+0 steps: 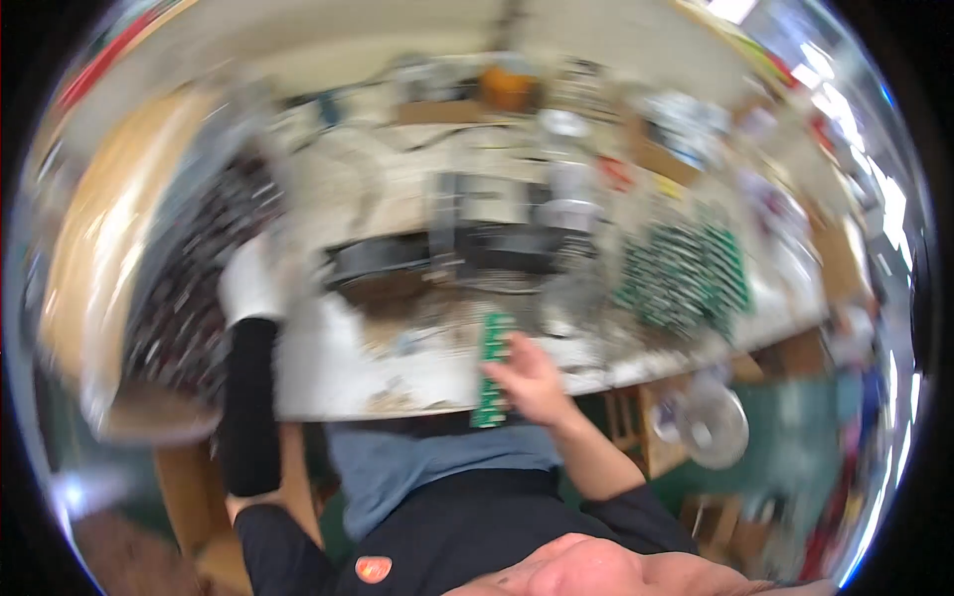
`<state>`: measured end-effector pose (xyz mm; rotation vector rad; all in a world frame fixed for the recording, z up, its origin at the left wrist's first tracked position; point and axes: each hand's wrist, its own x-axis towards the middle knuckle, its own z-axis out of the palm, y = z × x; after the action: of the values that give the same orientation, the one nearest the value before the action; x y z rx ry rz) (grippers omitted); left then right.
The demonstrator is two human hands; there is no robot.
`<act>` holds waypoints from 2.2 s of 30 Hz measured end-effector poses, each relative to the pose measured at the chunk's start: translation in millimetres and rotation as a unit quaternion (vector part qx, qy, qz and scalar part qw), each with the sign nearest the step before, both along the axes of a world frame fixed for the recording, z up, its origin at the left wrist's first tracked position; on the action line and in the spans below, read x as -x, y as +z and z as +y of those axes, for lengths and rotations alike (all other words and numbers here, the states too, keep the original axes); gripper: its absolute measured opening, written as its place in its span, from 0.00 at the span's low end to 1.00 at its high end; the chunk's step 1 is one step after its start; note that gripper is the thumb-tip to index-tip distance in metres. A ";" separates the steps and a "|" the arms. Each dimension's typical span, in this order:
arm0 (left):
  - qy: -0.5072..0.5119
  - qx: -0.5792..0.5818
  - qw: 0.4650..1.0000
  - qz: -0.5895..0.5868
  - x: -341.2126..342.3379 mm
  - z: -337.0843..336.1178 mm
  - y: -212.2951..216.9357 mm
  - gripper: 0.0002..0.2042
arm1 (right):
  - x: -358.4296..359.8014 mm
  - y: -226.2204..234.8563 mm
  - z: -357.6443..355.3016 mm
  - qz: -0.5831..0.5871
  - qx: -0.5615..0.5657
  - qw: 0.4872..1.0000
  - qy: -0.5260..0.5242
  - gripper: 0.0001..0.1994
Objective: The person solders electronic components and LEDs onto a green printed circuit board with a soldering iron and solder wire, using a fume extractor fan at a factory workbench.
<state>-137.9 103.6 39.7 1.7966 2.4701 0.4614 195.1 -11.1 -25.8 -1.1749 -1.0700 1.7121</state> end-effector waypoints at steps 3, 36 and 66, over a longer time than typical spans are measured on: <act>-0.034 0.054 0.997 0.040 13.4 24.9 -14.8 0.20 | 10.1 -1.3 1.8 0.033 -0.001 0.999 -0.017 0.20; -0.071 0.027 0.703 -0.707 -93.5 -123.7 -48.4 0.11 | 1.9 8.6 -0.8 0.035 0.020 0.999 -0.033 0.22; -0.051 0.140 0.662 -0.735 -141.3 -113.1 -45.7 0.07 | 15.8 13.5 -19.0 0.009 -0.063 0.998 0.010 0.25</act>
<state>3.4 -9.4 -6.1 0.6972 1.1189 0.9211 179.3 -30.1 -12.3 -1.0718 -1.1640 1.6418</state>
